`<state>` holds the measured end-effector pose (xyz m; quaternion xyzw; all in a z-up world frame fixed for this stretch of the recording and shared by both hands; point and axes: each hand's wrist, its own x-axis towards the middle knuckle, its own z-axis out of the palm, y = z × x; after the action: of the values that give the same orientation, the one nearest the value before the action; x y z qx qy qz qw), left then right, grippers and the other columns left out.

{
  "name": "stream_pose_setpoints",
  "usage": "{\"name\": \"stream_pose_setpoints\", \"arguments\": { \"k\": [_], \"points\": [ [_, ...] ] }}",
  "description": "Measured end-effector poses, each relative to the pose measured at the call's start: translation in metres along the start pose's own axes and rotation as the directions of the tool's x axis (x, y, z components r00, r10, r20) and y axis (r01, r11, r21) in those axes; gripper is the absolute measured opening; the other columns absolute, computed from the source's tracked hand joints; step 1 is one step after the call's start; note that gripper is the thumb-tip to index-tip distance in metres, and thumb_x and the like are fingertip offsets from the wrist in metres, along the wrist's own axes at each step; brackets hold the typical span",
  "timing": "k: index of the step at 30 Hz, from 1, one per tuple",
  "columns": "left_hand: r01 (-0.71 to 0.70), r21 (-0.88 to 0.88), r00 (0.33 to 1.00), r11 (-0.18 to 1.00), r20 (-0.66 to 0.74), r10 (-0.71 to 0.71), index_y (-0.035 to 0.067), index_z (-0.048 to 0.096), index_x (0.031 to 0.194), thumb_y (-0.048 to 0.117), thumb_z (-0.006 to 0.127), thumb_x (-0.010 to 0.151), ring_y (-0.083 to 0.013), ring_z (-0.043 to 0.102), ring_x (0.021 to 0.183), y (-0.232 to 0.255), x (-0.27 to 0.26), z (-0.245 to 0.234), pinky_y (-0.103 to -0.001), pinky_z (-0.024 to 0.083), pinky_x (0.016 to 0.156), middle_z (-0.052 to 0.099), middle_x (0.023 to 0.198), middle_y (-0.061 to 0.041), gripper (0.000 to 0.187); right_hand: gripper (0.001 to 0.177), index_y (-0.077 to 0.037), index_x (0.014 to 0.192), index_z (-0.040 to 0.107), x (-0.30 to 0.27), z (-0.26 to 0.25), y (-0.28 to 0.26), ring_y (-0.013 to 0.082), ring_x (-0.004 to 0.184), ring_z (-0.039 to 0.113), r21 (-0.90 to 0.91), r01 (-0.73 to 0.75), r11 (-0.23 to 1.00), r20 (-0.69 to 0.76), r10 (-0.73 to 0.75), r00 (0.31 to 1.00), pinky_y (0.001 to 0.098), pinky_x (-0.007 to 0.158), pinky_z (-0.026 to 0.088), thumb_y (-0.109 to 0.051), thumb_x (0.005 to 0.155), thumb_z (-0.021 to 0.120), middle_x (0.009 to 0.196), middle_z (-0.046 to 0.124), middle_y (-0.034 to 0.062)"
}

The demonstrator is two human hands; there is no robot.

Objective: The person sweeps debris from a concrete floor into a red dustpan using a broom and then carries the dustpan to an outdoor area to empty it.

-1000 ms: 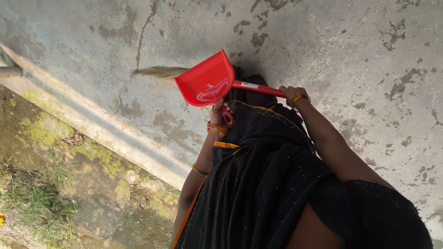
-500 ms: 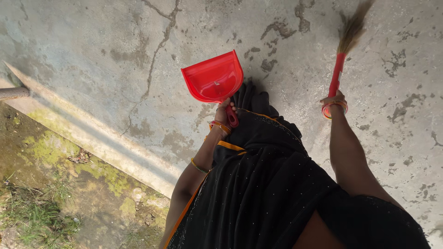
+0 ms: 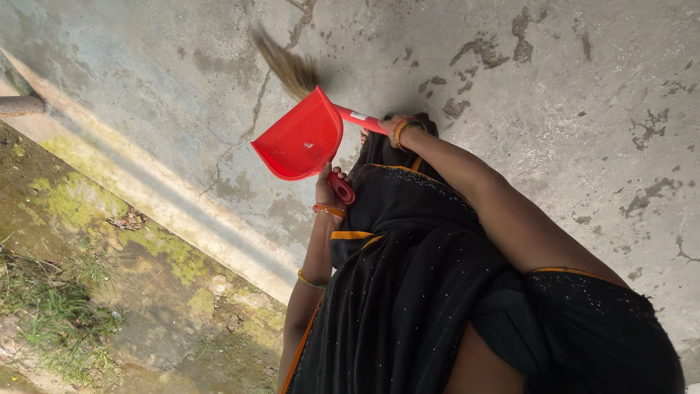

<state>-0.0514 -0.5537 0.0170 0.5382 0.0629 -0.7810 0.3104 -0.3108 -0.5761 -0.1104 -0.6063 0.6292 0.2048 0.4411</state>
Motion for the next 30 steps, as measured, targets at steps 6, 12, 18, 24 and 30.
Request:
{"name": "stream_pose_setpoints", "arguments": {
  "k": [6, 12, 18, 24, 30],
  "points": [
    [0.001, -0.108, 0.999, 0.994, 0.04, 0.004, 0.011, 0.054, 0.09, 0.034, 0.064, 0.1, -0.0151, 0.059, 0.065, 0.035, 0.019, 0.0, -0.029, 0.055, 0.064, 0.057, 0.074, -0.001, 0.026, 0.088, -0.019, 0.144, 0.046, 0.045, -0.088, -0.066, 0.0328, 0.113, 0.066, -0.3, 0.188, 0.935, -0.167, -0.246, 0.955, 0.0419, 0.085, 0.055, -0.012, 0.066, 0.088, 0.131, 0.06, 0.014],
    [-0.018, -0.061, 0.999, 0.998, 0.033, 0.02, 0.011, 0.057, 0.099, 0.027, 0.066, 0.098, -0.0137, 0.059, 0.065, 0.06, 0.06, 0.021, -0.029, 0.054, 0.062, 0.059, 0.077, 0.0, 0.018, 0.027, -0.013, 0.116, 0.069, 0.005, -0.086, 0.063, 0.0207, 0.098, 0.071, -0.091, -0.189, 0.978, -0.302, 0.154, 0.941, 0.0378, 0.088, 0.054, -0.007, 0.09, 0.073, 0.106, 0.07, 0.0076],
    [0.006, -0.014, 0.999, 1.0, 0.034, -0.006, 0.01, 0.059, 0.11, 0.026, 0.065, 0.098, -0.0114, 0.059, 0.066, 0.12, 0.094, 0.078, -0.028, 0.054, 0.062, 0.059, 0.078, 0.001, 0.02, 0.036, -0.015, 0.12, 0.072, -0.127, -0.069, 0.177, 0.0272, 0.106, 0.067, 0.218, -0.582, 0.783, -0.151, 0.616, 0.773, 0.047, 0.09, 0.055, -0.02, 0.084, 0.076, 0.116, 0.065, 0.0088],
    [-0.008, -0.003, 1.0, 1.0, 0.015, 0.008, 0.011, 0.054, 0.107, 0.028, 0.066, 0.099, -0.0122, 0.06, 0.066, 0.186, 0.126, 0.15, -0.029, 0.056, 0.061, 0.06, 0.078, 0.001, 0.022, 0.044, -0.001, 0.111, 0.069, -0.173, -0.079, 0.204, 0.0285, 0.084, 0.069, 0.728, -0.56, 0.395, 0.028, 0.8, 0.6, 0.0435, 0.078, 0.054, -0.017, 0.075, 0.089, 0.09, 0.07, 0.0122],
    [-0.032, 0.176, 0.998, 0.984, 0.065, 0.02, 0.012, 0.055, 0.109, 0.03, 0.066, 0.098, -0.0128, 0.06, 0.065, 0.229, 0.153, 0.214, -0.028, 0.055, 0.061, 0.06, 0.08, 0.0, 0.023, 0.048, -0.004, 0.112, 0.052, -0.082, -0.144, 0.26, 0.015, 0.06, 0.063, 0.959, -0.11, -0.26, 0.28, 0.824, 0.492, 0.0301, 0.049, 0.05, 0.005, 0.077, 0.084, 0.083, 0.066, 0.0101]
  ]
}}
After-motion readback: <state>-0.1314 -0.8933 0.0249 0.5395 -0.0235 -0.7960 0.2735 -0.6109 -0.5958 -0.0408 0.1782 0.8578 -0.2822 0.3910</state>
